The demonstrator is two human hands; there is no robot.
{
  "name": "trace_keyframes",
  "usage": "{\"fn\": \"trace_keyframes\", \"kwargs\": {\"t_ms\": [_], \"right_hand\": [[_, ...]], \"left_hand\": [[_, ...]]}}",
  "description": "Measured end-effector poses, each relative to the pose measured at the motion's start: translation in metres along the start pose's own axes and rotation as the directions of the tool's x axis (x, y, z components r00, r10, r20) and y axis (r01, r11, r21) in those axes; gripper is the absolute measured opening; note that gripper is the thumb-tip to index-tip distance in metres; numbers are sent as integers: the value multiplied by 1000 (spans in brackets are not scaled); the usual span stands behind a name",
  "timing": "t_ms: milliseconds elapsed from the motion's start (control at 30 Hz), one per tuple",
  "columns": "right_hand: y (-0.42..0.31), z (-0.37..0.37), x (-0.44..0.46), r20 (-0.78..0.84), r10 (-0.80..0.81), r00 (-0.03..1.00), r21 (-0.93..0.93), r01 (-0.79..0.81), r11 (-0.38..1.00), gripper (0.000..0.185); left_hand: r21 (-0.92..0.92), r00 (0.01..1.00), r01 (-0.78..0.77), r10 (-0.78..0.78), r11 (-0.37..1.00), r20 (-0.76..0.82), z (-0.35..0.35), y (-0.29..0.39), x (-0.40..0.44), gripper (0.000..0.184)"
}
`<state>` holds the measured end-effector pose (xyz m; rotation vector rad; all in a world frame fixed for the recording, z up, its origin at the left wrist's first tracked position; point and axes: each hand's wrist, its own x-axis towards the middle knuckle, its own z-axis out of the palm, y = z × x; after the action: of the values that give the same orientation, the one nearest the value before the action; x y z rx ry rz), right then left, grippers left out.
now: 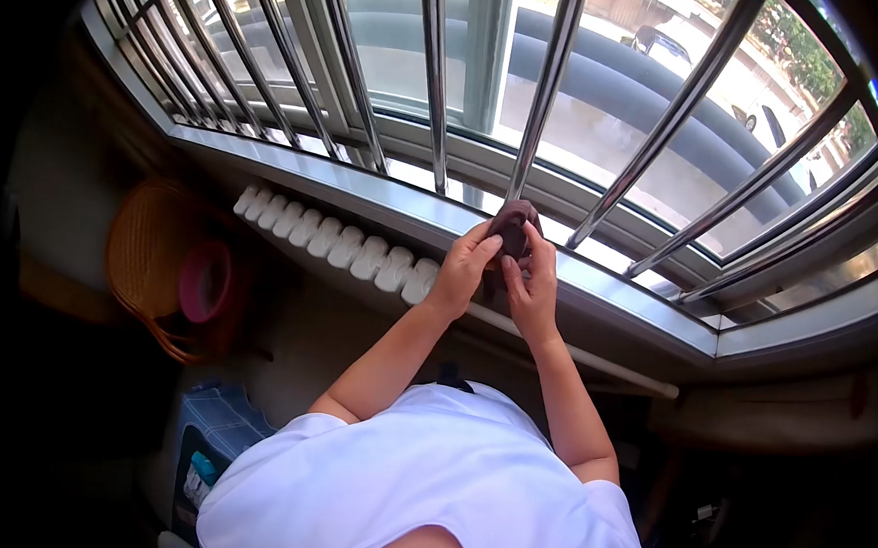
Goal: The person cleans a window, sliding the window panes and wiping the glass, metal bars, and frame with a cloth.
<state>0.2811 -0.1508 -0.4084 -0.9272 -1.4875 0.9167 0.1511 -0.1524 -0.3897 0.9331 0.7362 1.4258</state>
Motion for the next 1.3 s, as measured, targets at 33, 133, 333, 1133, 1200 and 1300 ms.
{"fn": "trace_keyframes", "kwargs": {"t_ms": [33,133,333,1133,1200,1300], "right_hand": [[2,10,4,-45,134,990,134,-127,983,45],[3,44,25,-20,191,981,210,-183,960,43],[22,110,109,-326,-328,887,-271,245,931,37],[31,134,107,-383,-67,921,-482,-138,865,25],[10,157,77,-467,87,880,-207,-205,957,24],[5,197,57,-205,100,974,-149,-132,980,28]], "left_hand": [[-6,1000,1,-1,1000,4,-13,8,3,32],[557,947,-268,322,786,0,-52,31,13,29],[879,745,-281,665,386,-54,-163,63,60,16],[912,850,-355,476,205,224,-244,64,77,44],[820,819,-468,510,329,263,-237,64,50,51],[622,903,-418,378,663,204,-209,65,28,58]]}}
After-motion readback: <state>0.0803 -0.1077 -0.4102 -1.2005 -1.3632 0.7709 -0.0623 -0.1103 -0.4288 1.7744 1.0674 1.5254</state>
